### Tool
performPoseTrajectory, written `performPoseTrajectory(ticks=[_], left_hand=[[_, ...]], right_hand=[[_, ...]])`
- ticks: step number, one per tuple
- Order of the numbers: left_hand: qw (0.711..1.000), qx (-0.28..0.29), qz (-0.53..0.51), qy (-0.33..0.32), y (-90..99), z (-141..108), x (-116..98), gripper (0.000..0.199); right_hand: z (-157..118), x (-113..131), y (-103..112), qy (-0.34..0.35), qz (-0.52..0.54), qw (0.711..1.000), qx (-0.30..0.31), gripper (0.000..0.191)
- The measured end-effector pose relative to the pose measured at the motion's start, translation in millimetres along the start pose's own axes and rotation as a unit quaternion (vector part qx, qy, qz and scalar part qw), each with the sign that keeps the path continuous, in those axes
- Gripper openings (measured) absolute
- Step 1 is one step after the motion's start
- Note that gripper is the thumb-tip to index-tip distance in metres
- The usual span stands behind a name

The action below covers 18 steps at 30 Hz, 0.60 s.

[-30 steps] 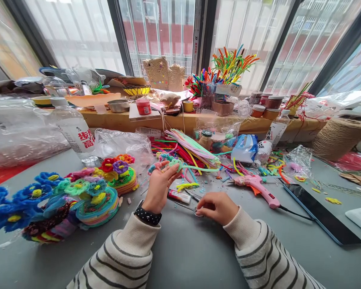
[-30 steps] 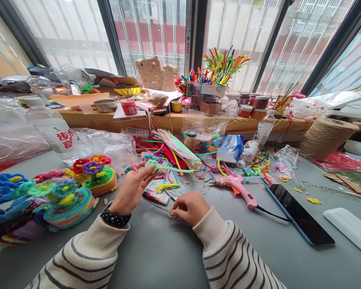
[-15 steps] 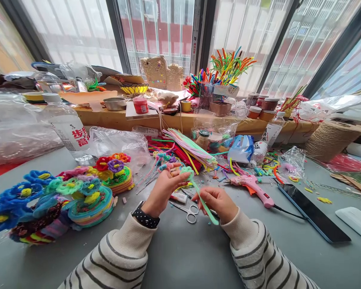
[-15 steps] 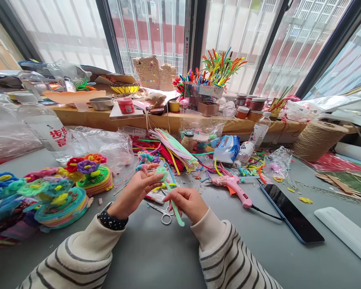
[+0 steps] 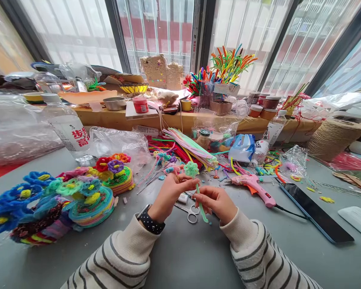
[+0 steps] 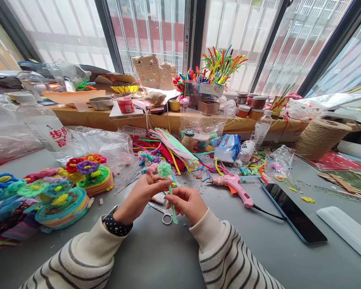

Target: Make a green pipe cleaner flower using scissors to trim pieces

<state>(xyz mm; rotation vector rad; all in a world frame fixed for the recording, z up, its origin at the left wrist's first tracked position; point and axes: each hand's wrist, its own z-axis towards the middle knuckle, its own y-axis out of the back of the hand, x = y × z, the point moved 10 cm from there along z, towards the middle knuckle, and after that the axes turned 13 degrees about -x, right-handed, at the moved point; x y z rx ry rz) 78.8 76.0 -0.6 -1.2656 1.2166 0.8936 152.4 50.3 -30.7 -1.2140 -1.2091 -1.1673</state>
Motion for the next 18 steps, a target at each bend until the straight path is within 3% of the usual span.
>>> performPoseTrajectory(ticks=[11,18], left_hand=[[0.993,0.048,-0.067,0.079,-5.4,-0.8,15.2,0.015],[0.991,0.020,-0.095,0.095,-0.8,1.9,16.1,0.018]], right_hand=[[-1.3,-6.4,-3.3,-0.033,0.039,0.999,0.020,0.023],[-5.8,-9.5,-12.1,-0.050,0.029,0.996,0.071,0.025]])
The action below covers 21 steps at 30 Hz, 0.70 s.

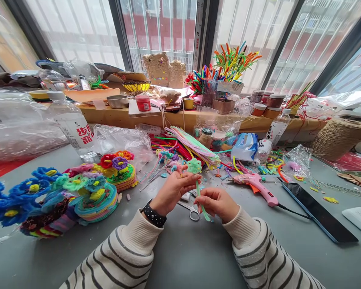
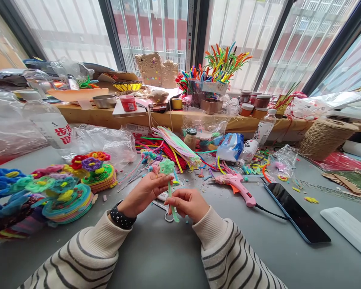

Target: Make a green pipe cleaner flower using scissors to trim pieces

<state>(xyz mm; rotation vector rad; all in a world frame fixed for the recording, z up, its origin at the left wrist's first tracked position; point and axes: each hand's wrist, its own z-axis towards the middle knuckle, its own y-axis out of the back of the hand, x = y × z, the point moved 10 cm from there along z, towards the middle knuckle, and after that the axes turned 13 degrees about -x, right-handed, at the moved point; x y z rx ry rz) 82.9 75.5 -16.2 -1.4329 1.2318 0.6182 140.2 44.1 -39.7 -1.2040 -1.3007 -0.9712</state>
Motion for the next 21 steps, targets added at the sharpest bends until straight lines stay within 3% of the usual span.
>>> performPoseTrajectory(ticks=[10,16,21], left_hand=[[1.000,-0.020,-0.006,-0.020,9.3,4.8,-5.2,0.027],[0.996,0.062,0.059,-0.001,-8.3,-1.4,4.4,0.020],[0.997,0.044,0.055,-0.027,-5.3,0.7,-0.3,0.027]], right_hand=[[0.8,-2.3,4.1,-0.007,-0.043,0.999,-0.009,0.028],[0.5,4.0,8.1,0.012,-0.043,0.998,-0.033,0.031],[-1.4,3.1,2.3,0.002,-0.052,0.999,-0.005,0.032]])
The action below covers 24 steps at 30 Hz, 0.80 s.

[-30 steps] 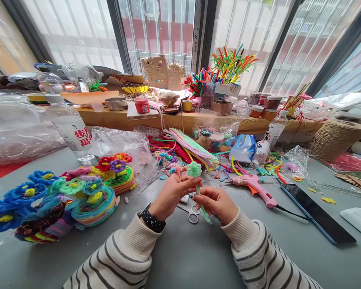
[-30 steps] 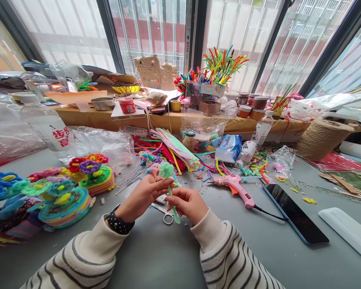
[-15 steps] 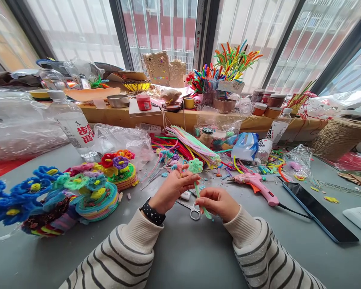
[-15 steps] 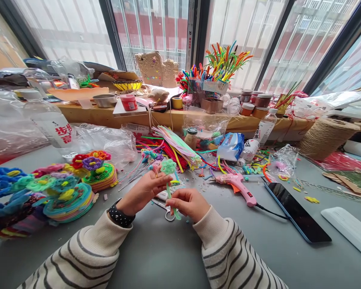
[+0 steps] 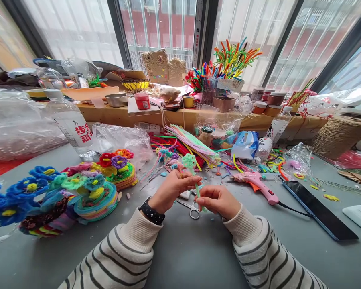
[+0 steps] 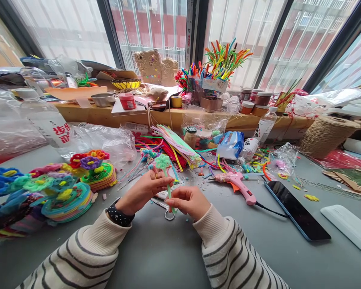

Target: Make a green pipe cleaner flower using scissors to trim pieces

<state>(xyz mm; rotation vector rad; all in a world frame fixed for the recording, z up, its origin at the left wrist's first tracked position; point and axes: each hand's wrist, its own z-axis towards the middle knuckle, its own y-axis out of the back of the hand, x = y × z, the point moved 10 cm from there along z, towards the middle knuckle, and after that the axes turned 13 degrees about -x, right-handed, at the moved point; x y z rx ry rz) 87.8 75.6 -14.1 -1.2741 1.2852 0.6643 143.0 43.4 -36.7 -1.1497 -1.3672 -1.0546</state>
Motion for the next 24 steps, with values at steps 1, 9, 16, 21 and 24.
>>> performPoseTrajectory(ticks=[1,9,16,21,24], left_hand=[[1.000,-0.005,-0.006,-0.002,1.5,0.5,-0.7,0.027],[0.999,-0.042,-0.014,0.002,11.7,2.9,-1.0,0.016],[0.992,-0.108,-0.032,-0.056,21.8,1.1,-18.2,0.038],[0.986,-0.136,-0.054,-0.079,28.5,0.1,-23.8,0.029],[0.983,-0.149,-0.052,-0.089,32.4,0.6,-24.2,0.026]], right_hand=[[-0.5,-0.3,-1.9,-0.002,0.003,1.000,0.008,0.032],[0.3,-0.5,-1.0,0.000,0.028,1.000,-0.011,0.032],[1.7,4.4,7.2,0.023,0.038,0.998,-0.042,0.029],[1.0,-0.9,1.6,0.012,0.026,0.999,-0.015,0.026],[-0.9,-2.6,-3.6,0.000,0.026,1.000,0.009,0.026]])
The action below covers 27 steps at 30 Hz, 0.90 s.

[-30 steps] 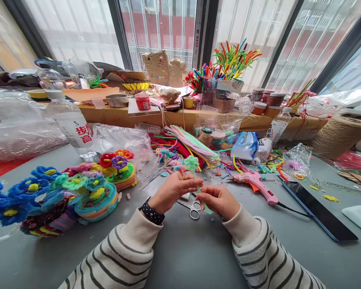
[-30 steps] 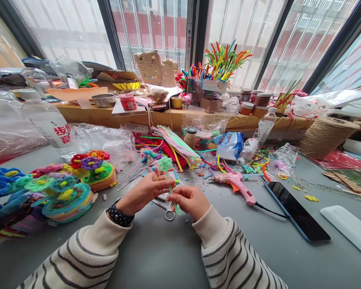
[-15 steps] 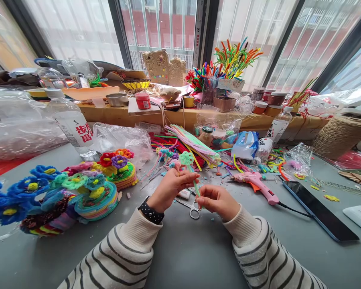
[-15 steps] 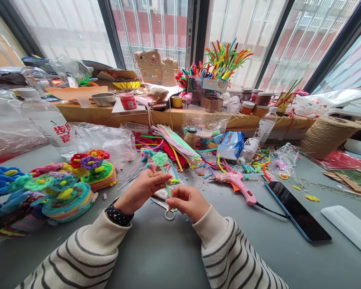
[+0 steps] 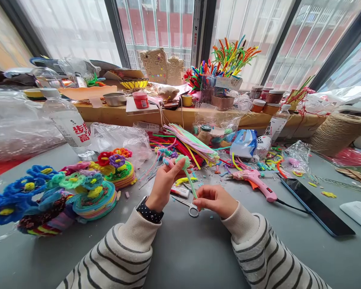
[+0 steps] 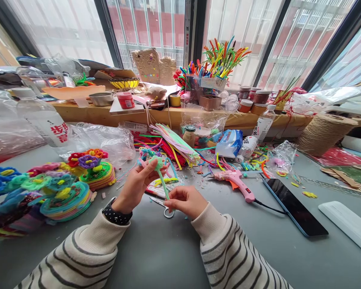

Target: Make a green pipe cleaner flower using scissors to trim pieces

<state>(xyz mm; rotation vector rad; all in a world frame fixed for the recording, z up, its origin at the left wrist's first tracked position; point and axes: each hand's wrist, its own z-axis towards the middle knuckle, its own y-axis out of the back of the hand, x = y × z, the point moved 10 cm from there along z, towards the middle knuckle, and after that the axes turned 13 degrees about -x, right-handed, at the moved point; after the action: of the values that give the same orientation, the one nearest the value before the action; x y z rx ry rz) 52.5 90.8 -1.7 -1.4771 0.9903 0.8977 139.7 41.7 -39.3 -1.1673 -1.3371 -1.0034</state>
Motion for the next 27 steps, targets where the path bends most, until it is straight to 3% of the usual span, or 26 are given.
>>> performPoseTrajectory(ticks=[5,13,27], left_hand=[[0.999,-0.040,0.026,0.003,9.2,2.5,2.1,0.024],[0.977,0.085,0.194,-0.034,-19.5,-10.9,9.5,0.030],[0.968,0.114,0.220,-0.032,-22.1,-10.8,18.9,0.023]], right_hand=[[-1.3,5.7,2.0,0.014,-0.032,0.999,-0.005,0.027],[-0.1,28.0,31.8,0.110,-0.055,0.981,-0.153,0.027],[0.7,25.9,46.8,0.156,-0.139,0.955,-0.210,0.024]])
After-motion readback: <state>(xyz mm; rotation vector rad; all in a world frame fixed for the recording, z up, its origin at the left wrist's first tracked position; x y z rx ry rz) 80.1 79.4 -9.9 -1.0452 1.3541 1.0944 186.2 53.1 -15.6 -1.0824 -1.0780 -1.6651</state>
